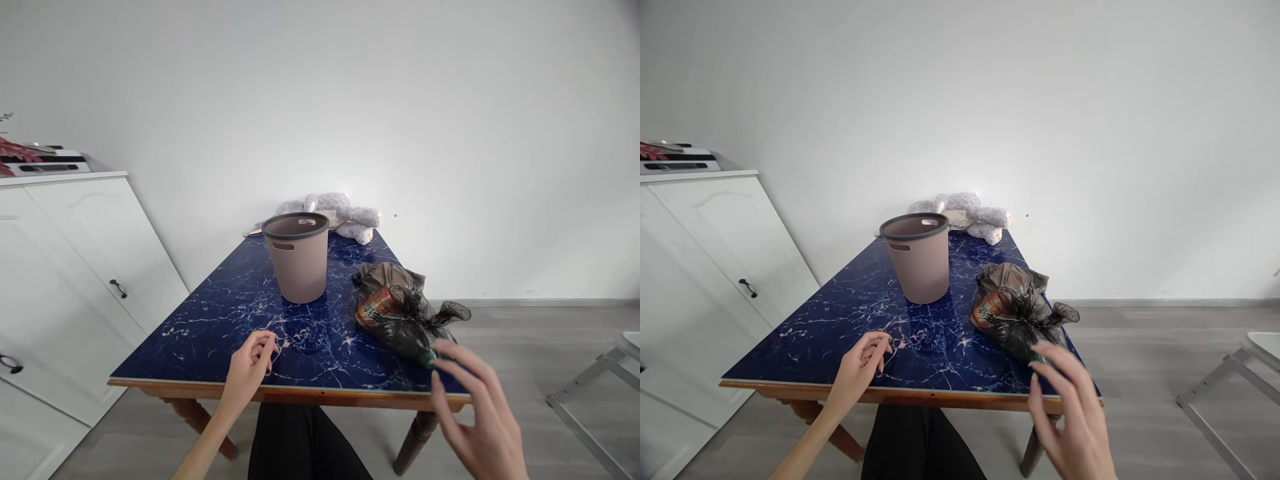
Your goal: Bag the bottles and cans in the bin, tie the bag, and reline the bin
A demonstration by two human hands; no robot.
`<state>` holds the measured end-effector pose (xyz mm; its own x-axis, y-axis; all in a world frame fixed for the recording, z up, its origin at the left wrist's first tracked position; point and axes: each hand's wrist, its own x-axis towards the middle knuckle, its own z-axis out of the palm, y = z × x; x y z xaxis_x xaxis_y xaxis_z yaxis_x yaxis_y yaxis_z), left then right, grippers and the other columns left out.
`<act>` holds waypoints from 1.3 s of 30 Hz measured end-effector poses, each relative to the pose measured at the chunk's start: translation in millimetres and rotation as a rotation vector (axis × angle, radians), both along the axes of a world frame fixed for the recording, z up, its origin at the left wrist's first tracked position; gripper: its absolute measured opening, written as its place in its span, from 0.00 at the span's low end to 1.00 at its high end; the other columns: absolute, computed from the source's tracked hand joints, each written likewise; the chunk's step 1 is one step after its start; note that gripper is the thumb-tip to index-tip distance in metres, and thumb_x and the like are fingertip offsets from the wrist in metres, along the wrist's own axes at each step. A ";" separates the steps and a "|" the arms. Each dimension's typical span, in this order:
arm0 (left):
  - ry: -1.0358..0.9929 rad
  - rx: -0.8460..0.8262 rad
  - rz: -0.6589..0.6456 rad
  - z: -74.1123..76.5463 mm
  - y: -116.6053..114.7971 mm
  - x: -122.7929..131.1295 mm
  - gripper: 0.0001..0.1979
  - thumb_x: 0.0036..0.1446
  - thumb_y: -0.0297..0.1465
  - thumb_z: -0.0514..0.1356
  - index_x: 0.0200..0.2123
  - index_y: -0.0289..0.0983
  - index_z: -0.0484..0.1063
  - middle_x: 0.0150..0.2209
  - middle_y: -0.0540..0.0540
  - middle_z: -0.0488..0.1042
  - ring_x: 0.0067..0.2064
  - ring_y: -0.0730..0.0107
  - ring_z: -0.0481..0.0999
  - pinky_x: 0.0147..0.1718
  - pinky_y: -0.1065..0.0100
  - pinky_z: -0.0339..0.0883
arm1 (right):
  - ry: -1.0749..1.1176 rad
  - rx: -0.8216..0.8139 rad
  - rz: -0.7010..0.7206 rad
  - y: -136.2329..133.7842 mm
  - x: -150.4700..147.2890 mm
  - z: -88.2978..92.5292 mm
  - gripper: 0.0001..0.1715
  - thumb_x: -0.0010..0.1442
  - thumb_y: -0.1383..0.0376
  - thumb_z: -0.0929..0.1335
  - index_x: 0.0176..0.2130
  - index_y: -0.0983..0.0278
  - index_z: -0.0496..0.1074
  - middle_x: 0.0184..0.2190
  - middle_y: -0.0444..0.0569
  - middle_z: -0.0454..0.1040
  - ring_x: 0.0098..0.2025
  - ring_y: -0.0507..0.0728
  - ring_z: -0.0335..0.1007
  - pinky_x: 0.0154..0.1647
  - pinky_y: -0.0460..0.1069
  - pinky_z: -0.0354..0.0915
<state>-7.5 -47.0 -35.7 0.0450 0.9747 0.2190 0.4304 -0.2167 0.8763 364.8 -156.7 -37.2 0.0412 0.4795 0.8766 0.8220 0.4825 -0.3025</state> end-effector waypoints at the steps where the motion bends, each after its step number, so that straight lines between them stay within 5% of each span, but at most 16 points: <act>1: 0.000 0.001 -0.003 1.7 -0.7 0.7 0.20 0.67 0.51 0.58 0.46 0.42 0.73 0.37 0.46 0.78 0.28 0.68 0.74 0.26 0.67 0.68 | -0.036 -0.029 0.078 -3.9 -4.7 -4.8 0.19 0.68 0.72 0.68 0.56 0.60 0.72 0.55 0.58 0.74 0.59 0.65 0.73 0.58 0.60 0.73; 6: 0.144 0.170 0.058 26.8 2.7 8.8 0.17 0.70 0.49 0.56 0.47 0.42 0.73 0.40 0.44 0.79 0.37 0.60 0.78 0.35 0.63 0.73 | -0.046 -0.337 0.359 2.5 -26.6 -20.9 0.13 0.73 0.69 0.63 0.52 0.58 0.72 0.48 0.58 0.76 0.50 0.61 0.77 0.49 0.54 0.76; 12: 0.461 0.772 0.153 97.4 36.6 43.4 0.11 0.72 0.39 0.56 0.53 0.43 0.70 0.57 0.39 0.73 0.62 0.50 0.71 0.64 0.48 0.63 | 0.128 -0.628 0.563 42.2 -56.4 -16.7 0.14 0.76 0.62 0.58 0.47 0.58 0.71 0.45 0.55 0.76 0.45 0.59 0.75 0.45 0.51 0.73; 17: 0.736 0.940 0.099 150.0 81.0 71.2 0.20 0.72 0.38 0.58 0.63 0.41 0.63 0.68 0.33 0.64 0.70 0.43 0.61 0.67 0.42 0.55 | 0.169 -0.732 0.603 64.5 -72.1 -15.8 0.12 0.73 0.63 0.62 0.43 0.59 0.74 0.41 0.49 0.77 0.42 0.58 0.75 0.43 0.50 0.69; 20: 0.883 0.919 0.030 169.5 109.9 76.0 0.24 0.71 0.39 0.59 0.64 0.37 0.63 0.65 0.31 0.69 0.68 0.43 0.64 0.66 0.42 0.53 | 0.241 -0.780 0.616 66.1 -71.6 -17.4 0.12 0.73 0.61 0.63 0.41 0.59 0.75 0.39 0.48 0.78 0.39 0.57 0.73 0.39 0.49 0.66; 26: 0.935 0.681 -0.063 182.3 148.7 66.3 0.15 0.70 0.44 0.59 0.47 0.40 0.78 0.43 0.42 0.84 0.50 0.48 0.79 0.62 0.40 0.56 | 0.292 -0.812 0.623 66.9 -67.7 -18.9 0.12 0.73 0.60 0.63 0.41 0.59 0.75 0.38 0.47 0.78 0.38 0.56 0.72 0.39 0.48 0.64; 33: 0.779 0.698 -0.104 184.6 146.8 60.7 0.13 0.66 0.42 0.64 0.45 0.39 0.80 0.45 0.41 0.83 0.48 0.50 0.80 0.54 0.48 0.68 | 0.300 -0.817 0.618 68.9 -69.6 -20.7 0.14 0.74 0.58 0.63 0.42 0.59 0.76 0.38 0.48 0.79 0.36 0.56 0.71 0.36 0.48 0.63; 39: 0.708 0.674 -0.107 182.3 140.8 58.0 0.10 0.67 0.38 0.65 0.46 0.39 0.79 0.48 0.41 0.81 0.50 0.51 0.79 0.53 0.48 0.70 | 0.291 -0.839 0.614 67.2 -68.7 -22.6 0.17 0.75 0.54 0.62 0.43 0.59 0.76 0.37 0.49 0.78 0.36 0.57 0.71 0.35 0.49 0.62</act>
